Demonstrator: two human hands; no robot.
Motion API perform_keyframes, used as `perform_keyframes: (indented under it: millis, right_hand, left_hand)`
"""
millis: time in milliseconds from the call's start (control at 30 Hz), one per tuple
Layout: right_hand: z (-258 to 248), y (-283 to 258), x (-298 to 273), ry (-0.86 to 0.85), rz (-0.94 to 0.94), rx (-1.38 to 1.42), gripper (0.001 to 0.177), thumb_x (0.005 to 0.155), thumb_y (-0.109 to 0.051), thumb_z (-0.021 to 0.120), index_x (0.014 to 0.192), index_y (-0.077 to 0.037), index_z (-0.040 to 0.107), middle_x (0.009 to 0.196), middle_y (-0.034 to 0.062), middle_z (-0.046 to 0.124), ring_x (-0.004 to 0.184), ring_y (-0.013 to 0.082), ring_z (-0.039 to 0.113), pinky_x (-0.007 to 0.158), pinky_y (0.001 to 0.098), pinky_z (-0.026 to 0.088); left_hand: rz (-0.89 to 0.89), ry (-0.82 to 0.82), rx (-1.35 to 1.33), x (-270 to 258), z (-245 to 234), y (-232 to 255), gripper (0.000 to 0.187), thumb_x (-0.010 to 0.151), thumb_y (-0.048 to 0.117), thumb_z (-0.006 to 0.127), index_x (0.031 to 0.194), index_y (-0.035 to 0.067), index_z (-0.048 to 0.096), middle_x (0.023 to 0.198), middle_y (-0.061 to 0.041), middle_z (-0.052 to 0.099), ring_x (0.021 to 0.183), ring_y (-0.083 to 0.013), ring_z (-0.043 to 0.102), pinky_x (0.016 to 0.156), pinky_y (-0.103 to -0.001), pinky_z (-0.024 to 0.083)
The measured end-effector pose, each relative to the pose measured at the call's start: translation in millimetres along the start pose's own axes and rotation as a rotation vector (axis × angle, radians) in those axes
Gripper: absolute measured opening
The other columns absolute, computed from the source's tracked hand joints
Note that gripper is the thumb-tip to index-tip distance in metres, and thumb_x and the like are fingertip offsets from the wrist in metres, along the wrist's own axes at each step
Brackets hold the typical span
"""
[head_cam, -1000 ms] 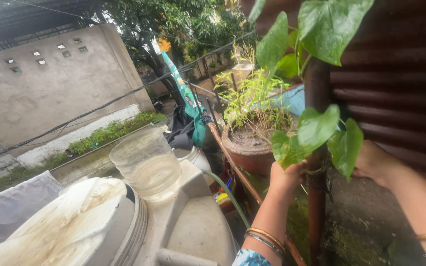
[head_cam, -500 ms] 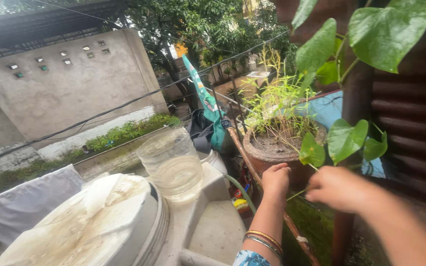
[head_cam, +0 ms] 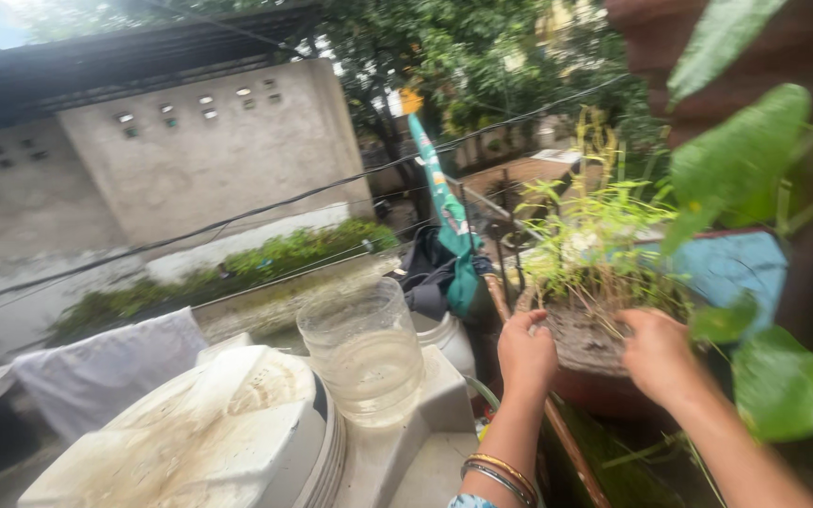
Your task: The person removes weeds from a potted plant by hand, pulling them out of the soil. They then pick up a plastic bottle and pour liquid onto the soil in the pot.
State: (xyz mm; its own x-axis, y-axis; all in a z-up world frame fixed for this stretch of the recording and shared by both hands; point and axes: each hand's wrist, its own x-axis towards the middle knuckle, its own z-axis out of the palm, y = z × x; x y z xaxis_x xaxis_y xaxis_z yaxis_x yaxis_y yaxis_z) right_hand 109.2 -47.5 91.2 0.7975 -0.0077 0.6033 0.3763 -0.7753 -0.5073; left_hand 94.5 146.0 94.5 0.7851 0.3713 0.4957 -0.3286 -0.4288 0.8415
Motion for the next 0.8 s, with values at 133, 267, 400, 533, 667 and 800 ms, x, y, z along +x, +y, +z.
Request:
perform_keyframes:
  millis: [133,267,400,533,667,800]
  right_hand:
    - [20.3,9.4,-2.7,0.028,0.100,0.080,0.034,0.083,-0.005,0.061,0.111,-0.012,0.080,0.103,0.0205,0.077,0.097,0.0380,0.073,0.094,0.0446,0.057]
    - [22.5,-27.9,-4.2,-0.119,0.342,0.113,0.033,0.090,-0.014,0.062,0.116,-0.021,0.081,0.095,0.0190,0.078,0.089,0.0361,0.076,0.090,0.0448,0.058]
    - [27.3,-65.2,19.2,-0.145,0.319,0.133,0.034,0.089,-0.017,0.061,0.116,-0.024,0.080,0.099,0.0166,0.078,0.091,0.0355,0.075,0.087,0.0457,0.058]
    - [40.7,-90.5,49.4,-0.107,0.243,0.114,0.034,0.090,-0.016,0.060,0.115,-0.024,0.081,0.101,0.0179,0.077,0.093,0.0364,0.073,0.085,0.0465,0.057]
    - [53.5,-135.4,85.2,-0.086,0.130,0.227,0.032,0.090,-0.019,0.061,0.116,-0.020,0.080,0.102,0.0167,0.077,0.094,0.0350,0.074,0.086,0.0451,0.057]
    - [78.0,-203.9,94.6,-0.079,-0.159,0.406,0.028,0.090,-0.018,0.060,0.110,-0.012,0.078,0.105,0.0149,0.076,0.097,0.0332,0.074,0.084,0.0432,0.057]
  left_hand:
    - [-0.403,-0.157,0.031,5.6,-14.3,16.7,0.033,0.086,0.014,0.060,0.115,0.015,0.077,0.102,-0.019,0.076,0.096,-0.0294,0.076,0.089,-0.038,0.056]
    - [-0.385,-0.222,0.068,12.6,-24.0,33.7,0.031,0.087,0.019,0.064,0.115,0.014,0.077,0.104,-0.018,0.075,0.100,-0.0275,0.074,0.092,-0.036,0.055]
    - [-0.292,-0.196,0.085,28.2,-27.7,37.8,0.030,0.086,0.020,0.064,0.112,0.012,0.078,0.107,-0.018,0.075,0.104,-0.0293,0.073,0.093,-0.037,0.054]
    - [-0.138,-0.166,0.096,51.7,-39.5,47.4,0.029,0.087,0.021,0.065,0.110,0.010,0.078,0.108,-0.018,0.074,0.107,-0.0317,0.071,0.094,-0.039,0.054]
    - [0.133,-0.001,0.140,85.5,-84.4,67.7,0.025,0.090,0.015,0.060,0.108,0.009,0.077,0.109,-0.017,0.074,0.105,-0.0347,0.069,0.094,-0.043,0.053]
    - [0.208,0.153,0.258,112.8,-153.4,68.7,0.025,0.090,0.010,0.059,0.105,0.008,0.078,0.107,-0.017,0.075,0.104,-0.0357,0.069,0.092,-0.045,0.053]
